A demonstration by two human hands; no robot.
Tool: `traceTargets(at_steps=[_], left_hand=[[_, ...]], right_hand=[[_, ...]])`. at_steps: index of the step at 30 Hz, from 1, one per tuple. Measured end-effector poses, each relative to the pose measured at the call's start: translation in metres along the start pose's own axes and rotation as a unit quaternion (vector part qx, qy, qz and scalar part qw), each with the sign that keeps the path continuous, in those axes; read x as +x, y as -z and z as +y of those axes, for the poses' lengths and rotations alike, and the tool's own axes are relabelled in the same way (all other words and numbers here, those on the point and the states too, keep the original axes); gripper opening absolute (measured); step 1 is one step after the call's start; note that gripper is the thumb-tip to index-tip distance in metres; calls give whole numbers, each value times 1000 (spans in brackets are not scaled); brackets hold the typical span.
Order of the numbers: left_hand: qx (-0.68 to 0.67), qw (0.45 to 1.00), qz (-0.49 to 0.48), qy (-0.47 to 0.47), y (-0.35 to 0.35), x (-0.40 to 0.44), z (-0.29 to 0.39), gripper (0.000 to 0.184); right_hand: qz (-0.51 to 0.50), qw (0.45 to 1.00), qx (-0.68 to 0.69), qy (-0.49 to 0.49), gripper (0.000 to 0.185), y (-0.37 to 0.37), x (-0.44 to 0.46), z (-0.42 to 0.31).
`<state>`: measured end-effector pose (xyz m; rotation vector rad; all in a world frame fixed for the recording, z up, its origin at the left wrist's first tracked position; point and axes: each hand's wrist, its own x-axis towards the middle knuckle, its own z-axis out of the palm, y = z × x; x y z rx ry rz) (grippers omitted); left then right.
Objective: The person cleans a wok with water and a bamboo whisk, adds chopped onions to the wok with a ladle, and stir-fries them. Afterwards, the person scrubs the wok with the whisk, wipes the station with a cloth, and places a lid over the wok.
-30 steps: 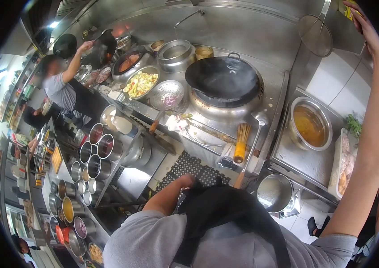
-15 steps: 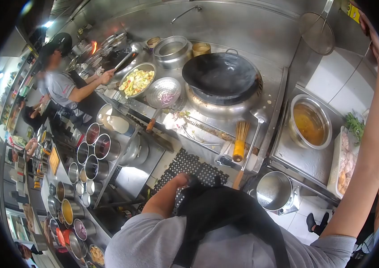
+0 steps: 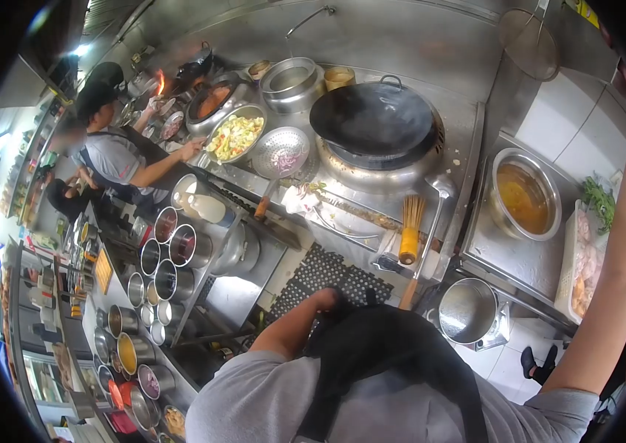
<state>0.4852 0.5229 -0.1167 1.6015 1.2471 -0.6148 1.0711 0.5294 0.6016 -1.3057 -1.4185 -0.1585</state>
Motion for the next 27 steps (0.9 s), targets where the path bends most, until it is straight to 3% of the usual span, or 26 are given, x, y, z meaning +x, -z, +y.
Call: traceTargets(at_steps=[3,6,8,12,15,18,21,24,27], left_hand=[[-10,1000,-4,-7,4,6,-8,36],[-45,998,26,-45,7,-8,-9,23],[-92,994,48,-44,12,-34,4,23],[-88,995,43,-24,-2,-5,-37,28],[-94,995,39,8,-3,-17,-38,37],[-86,995,55,-18,-14,1,-65,38],[-76,995,56,-14,-10,-5,-63,37],[-77,995,61,11,-2,-21,-47,36],[-42,997,48,31,4,-11,-47,33]], right_hand=[[-2,1000,10,-6,29,5,7,12],[18,976,-195,97,32,8,7,15],[19,981,-178,78,33,6,4,13],[13,993,-116,31,34,1,0,4],[-26,988,-146,31,33,7,3,5],[42,997,-31,48,33,-3,-4,7],[-14,997,16,75,33,0,-2,11],[-29,997,-49,60,36,5,3,12],[-49,997,-30,43,38,4,3,10]])
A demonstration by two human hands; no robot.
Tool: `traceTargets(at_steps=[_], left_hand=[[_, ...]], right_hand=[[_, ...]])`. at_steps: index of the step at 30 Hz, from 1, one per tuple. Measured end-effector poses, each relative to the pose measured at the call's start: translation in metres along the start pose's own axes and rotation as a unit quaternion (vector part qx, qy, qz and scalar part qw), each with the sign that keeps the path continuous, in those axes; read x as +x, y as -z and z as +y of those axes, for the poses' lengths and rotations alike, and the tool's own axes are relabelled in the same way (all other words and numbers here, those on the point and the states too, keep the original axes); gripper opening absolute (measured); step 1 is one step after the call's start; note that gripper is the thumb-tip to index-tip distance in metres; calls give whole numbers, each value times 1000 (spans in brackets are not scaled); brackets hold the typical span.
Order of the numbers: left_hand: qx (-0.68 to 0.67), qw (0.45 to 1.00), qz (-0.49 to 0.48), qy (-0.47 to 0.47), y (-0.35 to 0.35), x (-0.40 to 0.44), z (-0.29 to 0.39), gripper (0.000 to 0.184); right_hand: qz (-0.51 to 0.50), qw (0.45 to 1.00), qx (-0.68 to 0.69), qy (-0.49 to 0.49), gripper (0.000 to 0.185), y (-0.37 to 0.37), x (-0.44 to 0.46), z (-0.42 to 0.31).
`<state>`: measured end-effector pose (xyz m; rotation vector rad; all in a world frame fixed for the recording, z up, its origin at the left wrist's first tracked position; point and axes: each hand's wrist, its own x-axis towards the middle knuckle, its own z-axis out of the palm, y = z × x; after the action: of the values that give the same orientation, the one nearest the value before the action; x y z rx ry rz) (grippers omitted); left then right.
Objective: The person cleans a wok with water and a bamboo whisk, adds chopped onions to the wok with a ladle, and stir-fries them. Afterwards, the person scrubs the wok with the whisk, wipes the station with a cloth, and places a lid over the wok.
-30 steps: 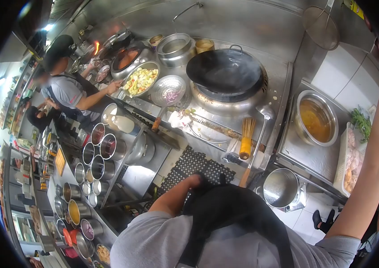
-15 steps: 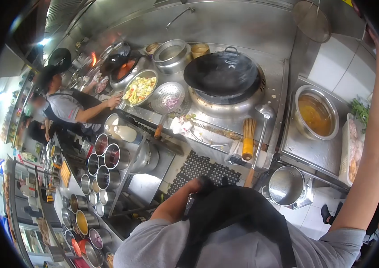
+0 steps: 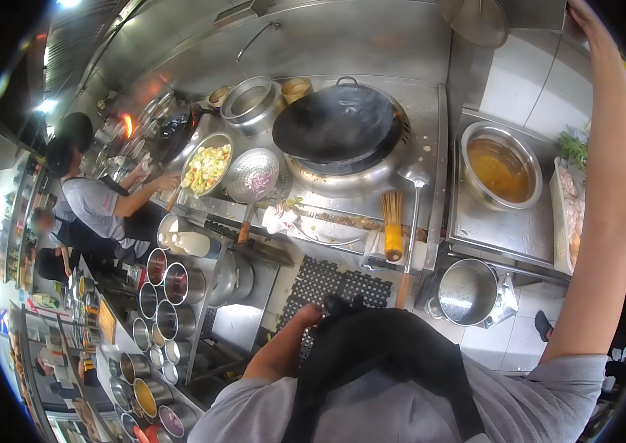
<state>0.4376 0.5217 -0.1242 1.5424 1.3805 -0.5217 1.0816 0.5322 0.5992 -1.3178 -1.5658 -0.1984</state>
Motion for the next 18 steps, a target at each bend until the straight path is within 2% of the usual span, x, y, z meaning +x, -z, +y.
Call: traceTargets(at_steps=[3,6,7,9,10,12,16,18], left_hand=[[4,1000,14,13,4,1,2,30],[-9,999,34,4,6,-5,2,28],[-12,999,38,-4,6,-6,2,28],[99,986,85,-102,0,14,-22,28],[152,971,112,-148,-2,20,-31,28],[131,981,81,-119,0,12,-26,29],[173,977,59,-106,7,3,-16,28],[211,962,90,-146,7,0,-16,28]], right_hand=[[76,992,-59,-77,27,-16,-12,-19],[25,980,-193,30,40,-2,4,4],[26,977,-210,26,41,0,6,10],[27,970,-241,23,42,-2,10,13],[8,955,-289,68,42,8,18,33],[-24,914,-370,165,41,27,42,84],[18,961,-269,58,40,-2,5,17],[15,972,-230,36,40,-7,-1,1]])
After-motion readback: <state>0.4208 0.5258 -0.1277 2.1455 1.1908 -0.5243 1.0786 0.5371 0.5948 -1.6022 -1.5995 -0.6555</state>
